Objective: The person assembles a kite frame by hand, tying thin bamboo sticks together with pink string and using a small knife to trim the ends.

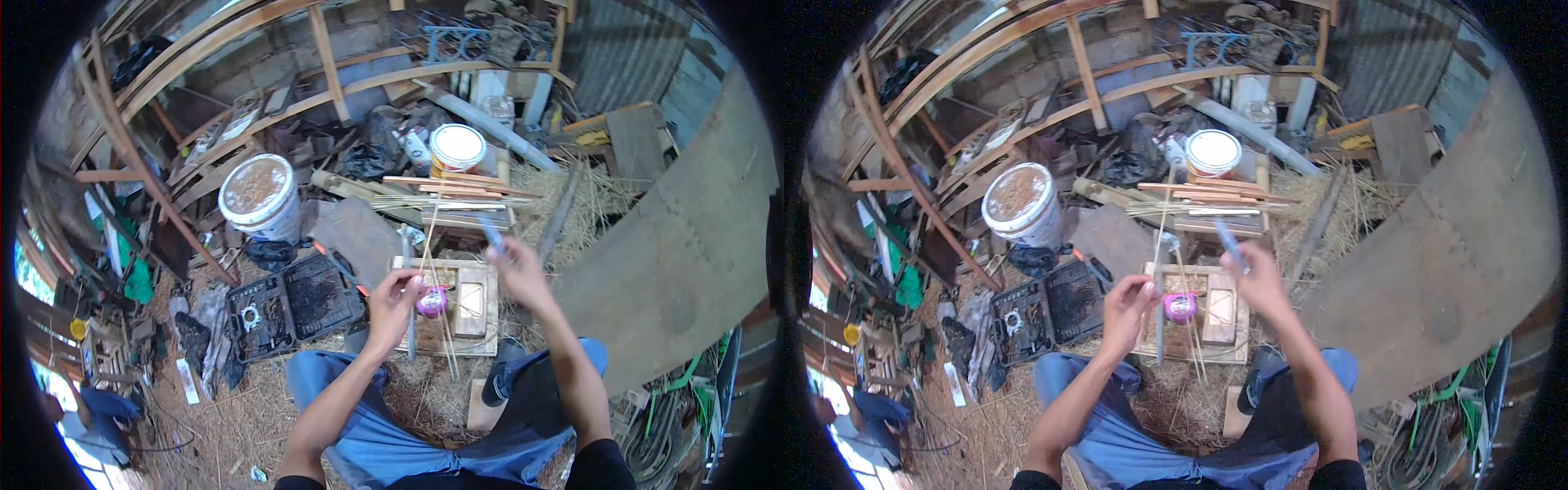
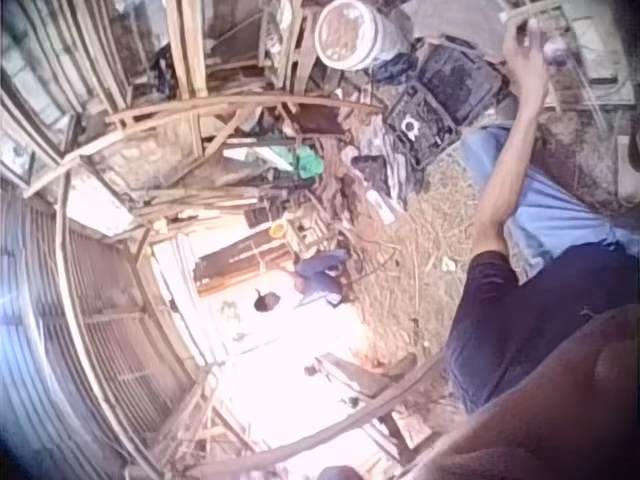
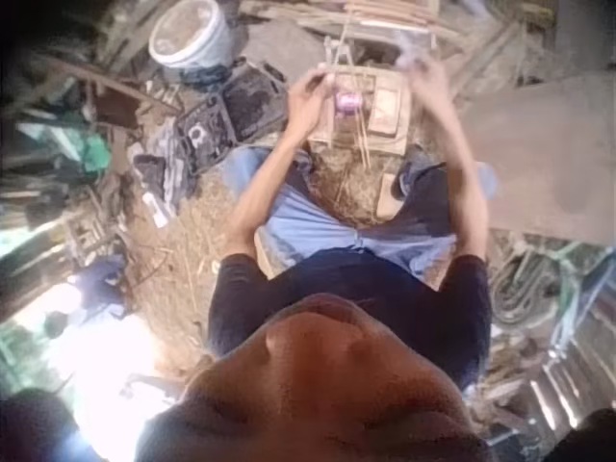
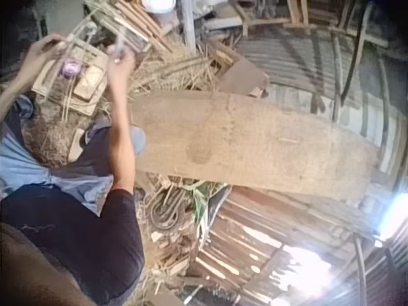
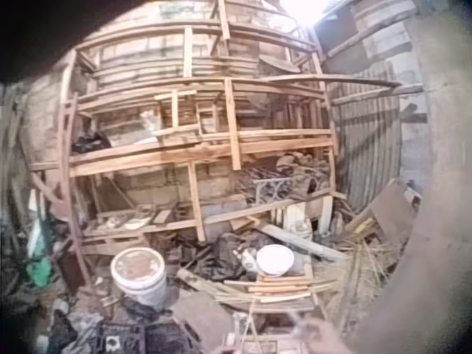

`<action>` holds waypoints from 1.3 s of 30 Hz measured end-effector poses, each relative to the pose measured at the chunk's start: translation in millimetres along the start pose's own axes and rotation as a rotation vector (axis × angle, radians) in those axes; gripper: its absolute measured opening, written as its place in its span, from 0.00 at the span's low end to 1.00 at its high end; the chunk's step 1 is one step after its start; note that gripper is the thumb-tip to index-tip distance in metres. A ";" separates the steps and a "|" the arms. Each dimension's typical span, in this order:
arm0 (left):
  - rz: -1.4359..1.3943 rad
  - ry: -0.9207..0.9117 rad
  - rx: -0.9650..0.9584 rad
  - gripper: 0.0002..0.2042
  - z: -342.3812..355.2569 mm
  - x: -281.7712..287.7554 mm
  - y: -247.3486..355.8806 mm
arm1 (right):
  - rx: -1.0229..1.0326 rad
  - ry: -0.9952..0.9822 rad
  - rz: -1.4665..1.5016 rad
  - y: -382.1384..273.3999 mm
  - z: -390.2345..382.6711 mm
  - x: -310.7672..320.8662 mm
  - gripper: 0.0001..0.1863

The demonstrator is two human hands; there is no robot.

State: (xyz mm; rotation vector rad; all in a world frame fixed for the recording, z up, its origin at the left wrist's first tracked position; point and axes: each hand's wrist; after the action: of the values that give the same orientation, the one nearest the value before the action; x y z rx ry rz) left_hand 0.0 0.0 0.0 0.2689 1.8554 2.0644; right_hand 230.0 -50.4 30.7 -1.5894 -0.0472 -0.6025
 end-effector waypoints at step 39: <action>0.562 -0.074 -0.307 0.04 -8.3 4.2 37.2 | 0.770 0.465 -0.204 -56.6 -19.3 23.3 0.12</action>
State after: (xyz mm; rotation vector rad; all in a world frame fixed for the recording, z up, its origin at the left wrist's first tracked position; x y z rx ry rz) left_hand -11.9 -9.1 35.3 0.8498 1.5012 2.6179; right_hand 221.8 -68.8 91.7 -0.6832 -0.0825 -0.9614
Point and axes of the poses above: each hand's wrist, its own z-axis towards the middle knuckle, its own x-axis out of the back of the hand, y = z × x, and after that the axes turned 2 degrees about -z, right-handed
